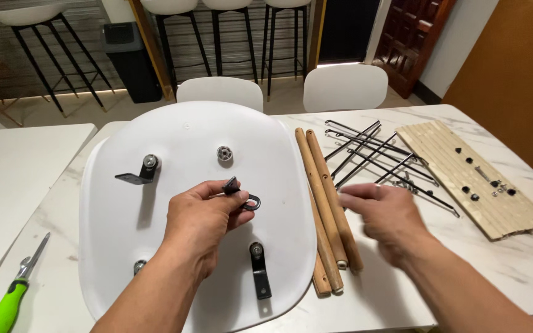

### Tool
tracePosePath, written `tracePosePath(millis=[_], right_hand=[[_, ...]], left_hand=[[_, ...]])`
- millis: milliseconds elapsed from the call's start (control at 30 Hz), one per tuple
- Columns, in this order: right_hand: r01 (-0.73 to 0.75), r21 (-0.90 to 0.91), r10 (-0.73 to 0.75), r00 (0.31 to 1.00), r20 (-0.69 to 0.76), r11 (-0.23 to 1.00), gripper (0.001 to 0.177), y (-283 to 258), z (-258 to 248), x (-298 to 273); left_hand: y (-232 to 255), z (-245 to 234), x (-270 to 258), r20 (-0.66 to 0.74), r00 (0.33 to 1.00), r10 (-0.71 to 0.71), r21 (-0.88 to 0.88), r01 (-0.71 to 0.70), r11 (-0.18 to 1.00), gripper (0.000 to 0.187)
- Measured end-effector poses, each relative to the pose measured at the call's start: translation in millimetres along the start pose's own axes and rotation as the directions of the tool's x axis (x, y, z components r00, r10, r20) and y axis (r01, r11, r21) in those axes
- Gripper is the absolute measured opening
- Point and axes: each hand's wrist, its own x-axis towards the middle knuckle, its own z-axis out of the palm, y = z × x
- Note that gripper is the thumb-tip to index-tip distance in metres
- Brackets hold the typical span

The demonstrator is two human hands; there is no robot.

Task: The person attaches metal brackets to the underside of a white plastic chair seat using an Allen key and a screwdriver. They align each bracket, insert screws, and tighten them sequentially at four mounting points on the seat.

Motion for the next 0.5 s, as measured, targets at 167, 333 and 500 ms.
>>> tracePosePath(millis=[167, 333, 500], right_hand=[[-0.025, 0.157, -0.024, 0.953, 0.302, 0.987, 0.026, -34.3, 35.8, -48.2], [-0.005, 0.162, -0.058, 0.924, 0.378, 0.987, 0.018, -43.3, 56.1, -64.7], [-0.023, 0.163, -0.035, 0.938, 0.344, 0.986, 0.018, -42.7, 61.9, -61.5]], left_hand=[[2.3, 8.9, 5.7, 0.04, 0.999, -0.008, 0.038, 0.007, 0.999, 0.012], [-2.7, 12.8, 5.5, 0.099, 0.995, 0.032, -0.068, -0.026, 0.997, 0.015], [-4.2, 13.7, 5.7, 0.078, 0.996, 0.048, -0.061, -0.043, 0.997, 0.014]])
